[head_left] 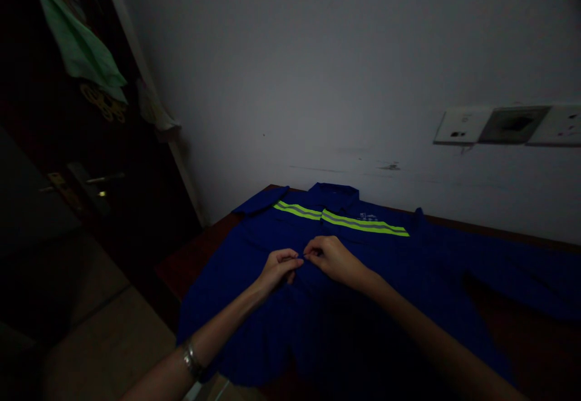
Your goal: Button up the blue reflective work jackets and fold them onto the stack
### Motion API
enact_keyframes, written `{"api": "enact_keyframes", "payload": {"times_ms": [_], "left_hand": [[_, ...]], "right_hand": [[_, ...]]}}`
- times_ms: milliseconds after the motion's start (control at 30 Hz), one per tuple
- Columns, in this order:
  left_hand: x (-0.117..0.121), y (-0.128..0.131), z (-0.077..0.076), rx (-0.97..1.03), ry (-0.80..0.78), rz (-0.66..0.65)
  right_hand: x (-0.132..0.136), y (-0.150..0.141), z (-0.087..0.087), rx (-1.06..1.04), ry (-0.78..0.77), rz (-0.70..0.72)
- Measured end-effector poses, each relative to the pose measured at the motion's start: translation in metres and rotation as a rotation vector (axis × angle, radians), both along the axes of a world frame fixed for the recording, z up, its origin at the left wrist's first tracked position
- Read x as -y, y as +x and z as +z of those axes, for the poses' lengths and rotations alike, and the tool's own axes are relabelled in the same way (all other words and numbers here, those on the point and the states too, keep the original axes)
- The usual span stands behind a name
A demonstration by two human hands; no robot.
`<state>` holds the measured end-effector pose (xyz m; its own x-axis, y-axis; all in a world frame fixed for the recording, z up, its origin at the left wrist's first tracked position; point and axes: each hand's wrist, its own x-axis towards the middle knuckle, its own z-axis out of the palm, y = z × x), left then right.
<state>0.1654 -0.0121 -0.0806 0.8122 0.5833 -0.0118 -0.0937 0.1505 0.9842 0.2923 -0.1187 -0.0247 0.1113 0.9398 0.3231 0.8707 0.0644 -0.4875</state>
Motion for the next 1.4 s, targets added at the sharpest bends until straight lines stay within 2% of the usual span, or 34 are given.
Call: {"api": "enact_keyframes", "payload": {"times_ms": [167, 333, 467, 733, 1067, 1400], "left_hand": [[-0.001, -0.001, -0.002, 0.051, -0.076, -0.008], [-0.003, -0.002, -0.004, 0.094, -0.131, -0.017], [-0.002, 0.0, -0.004, 0.027, -0.086, 0.036], [0.002, 0.0, 0.001, -0.037, -0.041, 0.051], [-0.001, 0.007, -0.009, -0.071, 0.008, 0.084], [-0.001, 0.008, -0.01, -0.062, 0.014, 0.102]], "right_hand": [[0.0, 0.004, 0.002, -0.163, -0.033, 0.018], [-0.002, 0.006, 0.0, -0.187, -0.046, 0.034], [-0.004, 0.007, -0.003, -0.164, -0.029, 0.021], [-0.003, 0.007, -0.002, -0.23, -0.027, -0.012], [0.0, 0.008, 0.001, -0.227, -0.084, -0.016], [-0.003, 0.007, -0.002, -0.246, -0.075, -0.017]]}}
